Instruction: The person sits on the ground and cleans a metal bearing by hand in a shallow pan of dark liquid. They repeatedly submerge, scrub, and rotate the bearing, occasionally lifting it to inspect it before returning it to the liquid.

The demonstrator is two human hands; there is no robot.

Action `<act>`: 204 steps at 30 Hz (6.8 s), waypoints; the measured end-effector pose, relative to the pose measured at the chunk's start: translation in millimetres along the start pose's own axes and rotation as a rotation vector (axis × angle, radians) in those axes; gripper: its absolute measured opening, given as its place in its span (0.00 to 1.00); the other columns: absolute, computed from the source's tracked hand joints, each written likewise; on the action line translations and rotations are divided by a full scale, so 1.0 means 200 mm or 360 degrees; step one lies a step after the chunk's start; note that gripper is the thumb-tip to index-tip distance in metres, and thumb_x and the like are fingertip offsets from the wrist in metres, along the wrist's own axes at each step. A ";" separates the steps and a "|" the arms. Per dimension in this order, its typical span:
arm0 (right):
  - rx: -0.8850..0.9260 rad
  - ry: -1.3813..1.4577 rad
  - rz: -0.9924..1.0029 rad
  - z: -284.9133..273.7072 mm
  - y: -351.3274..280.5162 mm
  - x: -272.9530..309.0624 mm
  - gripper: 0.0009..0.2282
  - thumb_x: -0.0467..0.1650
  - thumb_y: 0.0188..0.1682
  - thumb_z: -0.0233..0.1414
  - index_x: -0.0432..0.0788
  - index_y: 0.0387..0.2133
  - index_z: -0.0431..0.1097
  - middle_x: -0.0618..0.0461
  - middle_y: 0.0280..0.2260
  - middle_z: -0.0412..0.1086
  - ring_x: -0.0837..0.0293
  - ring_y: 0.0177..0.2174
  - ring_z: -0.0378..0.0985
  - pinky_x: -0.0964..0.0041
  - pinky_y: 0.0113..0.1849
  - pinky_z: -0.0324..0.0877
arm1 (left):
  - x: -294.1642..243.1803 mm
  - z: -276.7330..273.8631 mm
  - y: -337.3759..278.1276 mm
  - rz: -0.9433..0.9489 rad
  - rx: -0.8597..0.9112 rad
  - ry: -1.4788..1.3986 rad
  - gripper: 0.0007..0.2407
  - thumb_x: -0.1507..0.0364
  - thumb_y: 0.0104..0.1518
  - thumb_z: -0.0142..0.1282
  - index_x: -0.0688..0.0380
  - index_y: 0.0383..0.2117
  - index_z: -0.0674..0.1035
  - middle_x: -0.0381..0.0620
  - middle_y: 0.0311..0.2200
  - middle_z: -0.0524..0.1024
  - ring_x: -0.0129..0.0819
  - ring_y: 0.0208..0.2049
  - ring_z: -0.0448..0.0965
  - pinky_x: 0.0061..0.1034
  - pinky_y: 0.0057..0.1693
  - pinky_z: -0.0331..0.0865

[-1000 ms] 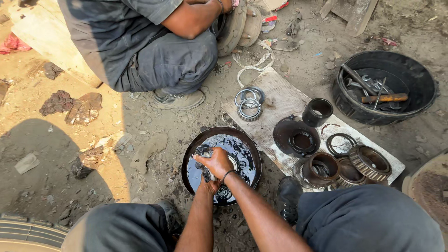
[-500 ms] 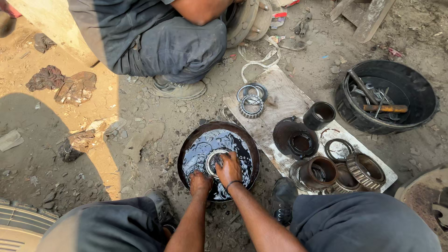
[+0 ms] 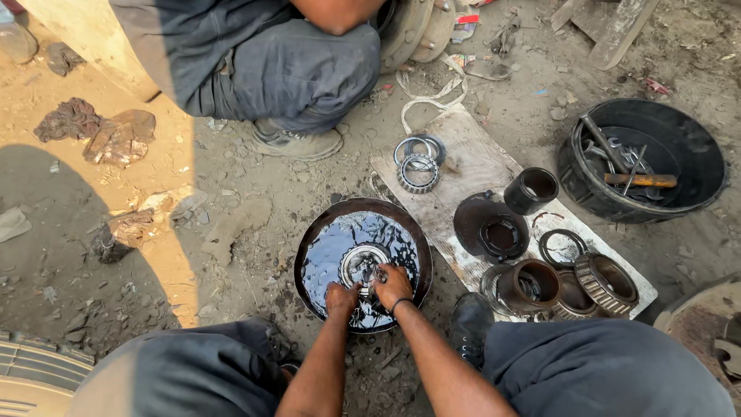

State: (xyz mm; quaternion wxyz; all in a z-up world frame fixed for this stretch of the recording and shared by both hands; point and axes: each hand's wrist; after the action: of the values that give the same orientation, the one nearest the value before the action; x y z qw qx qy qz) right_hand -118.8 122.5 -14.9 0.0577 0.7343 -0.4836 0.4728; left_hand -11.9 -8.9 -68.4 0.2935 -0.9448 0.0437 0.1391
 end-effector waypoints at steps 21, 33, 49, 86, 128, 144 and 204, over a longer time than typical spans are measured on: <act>0.0300 0.1061 0.0886 0.08 0.06 -0.08 0.27 0.34 0.45 0.55 0.39 0.60 0.64 0.44 0.59 0.64 0.44 0.56 0.68 0.44 0.51 0.67 | -0.33 -0.47 -0.42 -0.0105 -0.0272 -0.0594 0.32 0.62 0.48 0.69 0.61 0.52 0.59 0.71 0.45 0.77 0.65 0.46 0.80 0.45 0.57 0.72; -0.0193 -0.0183 0.0227 -0.16 -0.10 0.13 0.35 0.40 0.41 0.63 0.52 0.64 0.57 0.40 0.63 0.53 0.34 0.56 0.63 0.47 0.54 0.66 | -0.23 -0.33 -0.23 0.0475 -0.0046 -0.0994 0.25 0.56 0.47 0.70 0.65 0.41 0.75 0.56 0.30 0.82 0.46 0.32 0.83 0.37 0.42 0.75; -0.0143 -0.0779 -0.0389 -0.11 -0.13 0.01 0.33 0.32 0.32 0.64 0.43 0.57 0.67 0.28 0.61 0.53 0.27 0.53 0.64 0.38 0.42 0.71 | -0.26 -0.27 -0.37 0.0486 0.0432 -0.1524 0.23 0.51 0.60 0.56 0.63 0.28 0.77 0.45 0.18 0.74 0.30 0.15 0.73 0.26 0.23 0.68; 0.0106 0.0511 0.0429 0.01 0.36 0.24 0.21 0.46 0.42 0.58 0.41 0.38 0.78 0.39 0.40 0.80 0.46 0.41 0.83 0.55 0.46 0.75 | -0.13 -0.31 -0.22 0.0374 0.0714 -0.1427 0.22 0.59 0.68 0.37 0.68 0.32 0.78 0.53 0.19 0.77 0.37 0.13 0.76 0.30 0.24 0.73; -0.0104 0.0013 -0.0850 0.19 0.05 0.44 0.17 0.28 0.48 0.54 0.57 0.51 0.74 0.51 0.62 0.63 0.46 0.62 0.63 0.55 0.61 0.62 | -0.29 -0.57 -0.19 -0.0562 0.0404 -0.2006 0.18 0.55 0.66 0.41 0.55 0.37 0.78 0.44 0.23 0.82 0.36 0.21 0.84 0.30 0.30 0.79; 0.0850 0.0311 0.0752 0.22 0.13 -0.04 0.09 0.28 0.50 0.51 0.33 0.34 0.76 0.43 0.25 0.76 0.51 0.20 0.81 0.59 0.21 0.76 | -0.22 -0.53 -0.22 0.0039 0.0545 -0.1517 0.28 0.46 0.63 0.43 0.62 0.28 0.78 0.48 0.12 0.71 0.38 0.10 0.71 0.32 0.21 0.70; 0.0984 0.1417 -0.0273 -0.28 0.11 0.60 0.24 0.38 0.33 0.69 0.38 0.42 0.75 0.40 0.47 0.74 0.47 0.49 0.76 0.48 0.53 0.69 | 0.05 -0.33 0.04 0.0113 0.0410 -0.1262 0.18 0.66 0.62 0.45 0.57 0.56 0.69 0.52 0.52 0.76 0.42 0.51 0.79 0.43 0.57 0.74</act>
State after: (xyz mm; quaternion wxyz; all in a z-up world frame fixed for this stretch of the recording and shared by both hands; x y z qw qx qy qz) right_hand -160.9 62.9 97.7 0.0767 0.4830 -0.1893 0.8515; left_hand 11.5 -52.7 -24.1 0.3983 -0.7715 -0.0231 0.4955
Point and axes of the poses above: each hand's wrist, its own y-axis towards the middle knuckle, its own z-axis out of the palm, x = y × z
